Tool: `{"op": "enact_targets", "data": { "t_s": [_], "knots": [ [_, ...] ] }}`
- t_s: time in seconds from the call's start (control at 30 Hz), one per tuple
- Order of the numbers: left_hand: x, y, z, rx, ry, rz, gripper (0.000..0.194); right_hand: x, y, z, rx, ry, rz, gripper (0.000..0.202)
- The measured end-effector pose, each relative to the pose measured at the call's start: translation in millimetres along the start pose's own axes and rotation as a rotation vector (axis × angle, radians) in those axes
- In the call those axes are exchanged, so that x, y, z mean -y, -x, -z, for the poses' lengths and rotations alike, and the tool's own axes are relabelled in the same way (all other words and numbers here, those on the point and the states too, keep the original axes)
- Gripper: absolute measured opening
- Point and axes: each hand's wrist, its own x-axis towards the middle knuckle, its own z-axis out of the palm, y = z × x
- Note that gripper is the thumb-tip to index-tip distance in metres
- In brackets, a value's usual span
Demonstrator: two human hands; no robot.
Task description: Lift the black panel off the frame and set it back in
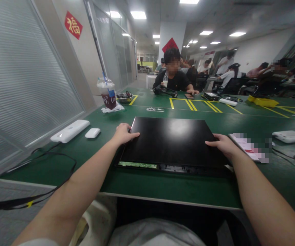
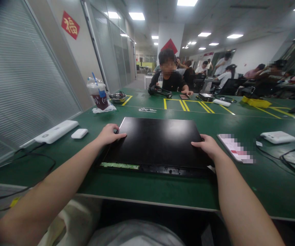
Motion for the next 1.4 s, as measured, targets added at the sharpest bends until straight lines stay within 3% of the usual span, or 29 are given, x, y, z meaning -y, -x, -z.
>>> {"op": "enact_targets", "data": {
  "t_s": [0.4,1.13,1.4],
  "knots": [
    [-4.2,4.9,-0.6,0.059,-0.020,-0.041,0.034,5.1,3.1,1.3,0.038,0.033,-0.118,0.042],
    [-0.7,6.0,-5.4,0.093,-0.011,-0.049,0.046,-3.2,-3.2,3.3,0.010,0.103,-0.081,0.051],
    [2.3,4.9,-7.5,0.121,-0.132,-0.067,0.055,-1.2,-2.9,0.8,0.007,0.066,-0.095,0.054]
  ]
}}
